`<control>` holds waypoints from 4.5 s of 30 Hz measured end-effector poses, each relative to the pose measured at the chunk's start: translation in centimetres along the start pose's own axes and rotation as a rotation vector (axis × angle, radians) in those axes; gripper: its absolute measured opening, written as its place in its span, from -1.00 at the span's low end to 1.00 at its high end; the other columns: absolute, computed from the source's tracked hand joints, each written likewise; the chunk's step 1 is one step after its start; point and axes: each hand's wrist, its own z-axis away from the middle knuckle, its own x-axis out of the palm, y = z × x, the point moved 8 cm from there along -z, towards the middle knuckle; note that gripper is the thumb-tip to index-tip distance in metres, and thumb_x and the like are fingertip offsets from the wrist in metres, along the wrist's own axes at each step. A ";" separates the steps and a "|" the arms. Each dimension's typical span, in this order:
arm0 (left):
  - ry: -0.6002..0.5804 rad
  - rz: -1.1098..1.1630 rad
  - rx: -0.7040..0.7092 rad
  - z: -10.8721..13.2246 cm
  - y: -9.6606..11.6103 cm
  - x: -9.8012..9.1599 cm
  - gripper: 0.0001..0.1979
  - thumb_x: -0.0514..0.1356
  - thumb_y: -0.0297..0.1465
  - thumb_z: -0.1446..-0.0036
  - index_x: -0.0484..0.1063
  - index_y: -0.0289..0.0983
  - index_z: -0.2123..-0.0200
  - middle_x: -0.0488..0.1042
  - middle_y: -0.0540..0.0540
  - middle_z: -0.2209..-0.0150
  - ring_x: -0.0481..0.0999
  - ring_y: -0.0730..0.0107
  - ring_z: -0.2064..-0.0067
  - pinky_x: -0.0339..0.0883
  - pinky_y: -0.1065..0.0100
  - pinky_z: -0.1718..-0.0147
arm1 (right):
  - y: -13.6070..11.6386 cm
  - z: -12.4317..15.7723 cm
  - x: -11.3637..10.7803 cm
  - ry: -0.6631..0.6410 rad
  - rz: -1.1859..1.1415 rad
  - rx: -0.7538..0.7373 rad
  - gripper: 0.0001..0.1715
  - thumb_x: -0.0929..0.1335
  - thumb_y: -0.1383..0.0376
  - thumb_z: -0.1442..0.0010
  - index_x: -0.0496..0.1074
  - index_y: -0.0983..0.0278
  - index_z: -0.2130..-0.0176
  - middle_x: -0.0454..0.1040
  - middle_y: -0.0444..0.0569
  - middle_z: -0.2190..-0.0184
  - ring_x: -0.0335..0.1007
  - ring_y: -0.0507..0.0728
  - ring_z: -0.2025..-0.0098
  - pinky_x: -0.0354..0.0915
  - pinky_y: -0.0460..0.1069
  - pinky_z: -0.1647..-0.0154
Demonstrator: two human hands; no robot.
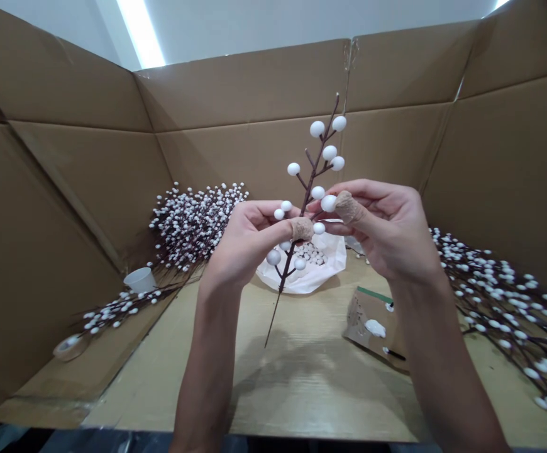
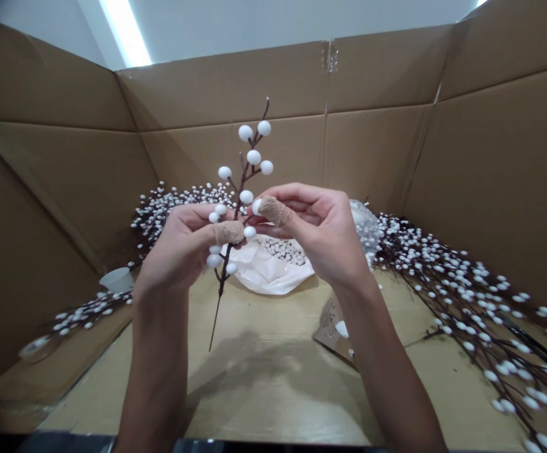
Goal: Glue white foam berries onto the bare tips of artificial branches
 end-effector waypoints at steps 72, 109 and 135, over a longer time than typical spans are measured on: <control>0.035 -0.198 0.021 -0.7 -0.6 0.2 -0.90 0.35 -0.40 0.07 0.54 -0.32 0.49 0.46 -0.02 0.53 0.38 0.53 0.49 0.28 0.47 0.50 | 3.2 -1.6 -1.9 -0.023 -0.058 0.093 -0.75 0.51 0.18 0.02 0.57 0.24 0.30 0.61 -0.03 0.32 0.55 0.07 0.30 0.50 -0.01 0.22; 0.130 -0.048 0.068 -1.1 -1.5 0.2 -0.78 0.32 -0.46 0.10 0.47 -0.30 0.29 0.53 -0.05 0.32 0.51 0.44 0.30 0.43 0.41 0.29 | 2.0 -1.5 -1.8 0.033 0.010 0.039 -0.79 0.49 0.18 0.00 0.54 0.27 0.37 0.57 -0.08 0.41 0.54 0.05 0.36 0.52 -0.02 0.26; 0.054 0.006 0.047 -0.9 -0.8 0.0 -0.73 0.38 -0.46 0.17 0.46 -0.29 0.31 0.52 -0.06 0.33 0.54 0.35 0.24 0.47 0.34 0.22 | 1.9 -1.3 -1.2 0.025 -0.015 -0.019 -0.83 0.46 0.21 -0.06 0.54 0.27 0.36 0.58 -0.07 0.41 0.55 0.07 0.33 0.51 0.02 0.20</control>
